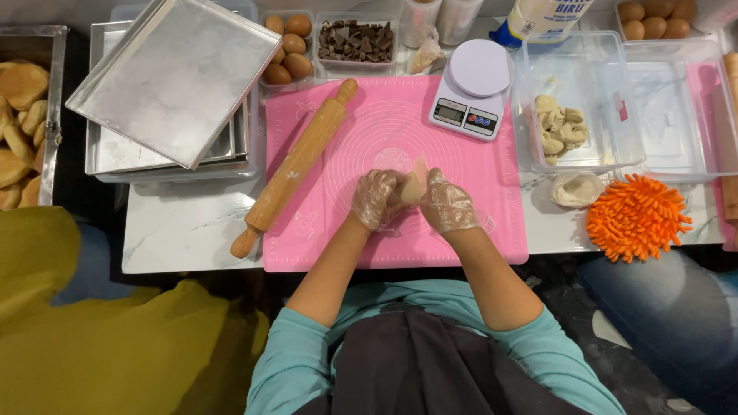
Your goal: Preparing and shaping dough on a silicone mat using hands, a scale, and a rolling pin
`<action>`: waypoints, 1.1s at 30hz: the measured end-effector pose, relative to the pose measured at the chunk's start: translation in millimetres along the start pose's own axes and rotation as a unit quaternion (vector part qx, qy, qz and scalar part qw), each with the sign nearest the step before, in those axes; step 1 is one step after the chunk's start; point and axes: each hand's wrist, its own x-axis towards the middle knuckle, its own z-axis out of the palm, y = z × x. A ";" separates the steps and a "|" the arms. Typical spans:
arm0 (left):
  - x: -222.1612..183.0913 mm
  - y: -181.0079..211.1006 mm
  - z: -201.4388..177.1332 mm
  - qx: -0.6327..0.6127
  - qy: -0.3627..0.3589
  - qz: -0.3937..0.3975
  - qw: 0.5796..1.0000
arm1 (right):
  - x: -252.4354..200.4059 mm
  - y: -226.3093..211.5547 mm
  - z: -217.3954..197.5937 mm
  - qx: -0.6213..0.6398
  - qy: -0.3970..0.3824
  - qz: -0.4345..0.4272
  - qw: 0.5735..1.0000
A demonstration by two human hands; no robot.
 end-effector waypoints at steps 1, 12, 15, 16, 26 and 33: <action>-0.7 -7.9 11.0 0.000 0.020 0.007 1.000 | 0.4 -4.5 -4.5 0.006 -0.022 0.014 1.000; 11.9 9.8 1.6 -0.014 0.007 -0.021 1.000 | 26.4 -21.7 -17.3 0.020 -0.077 0.009 0.997; 4.6 -5.2 27.0 -0.001 0.008 -0.021 1.000 | 24.1 -33.9 -19.4 0.032 -0.082 0.012 0.996; 2.1 -8.2 34.9 0.002 0.010 -0.016 1.000 | 25.7 -35.1 -16.7 0.045 -0.070 0.020 0.996; 15.8 51.0 -29.1 0.106 -0.038 -0.038 0.993 | -45.6 -11.9 -69.3 0.489 0.195 0.113 0.843; 7.4 14.3 1.1 0.103 -0.077 -0.018 0.992 | -18.8 125.4 -21.7 0.188 0.095 0.153 0.965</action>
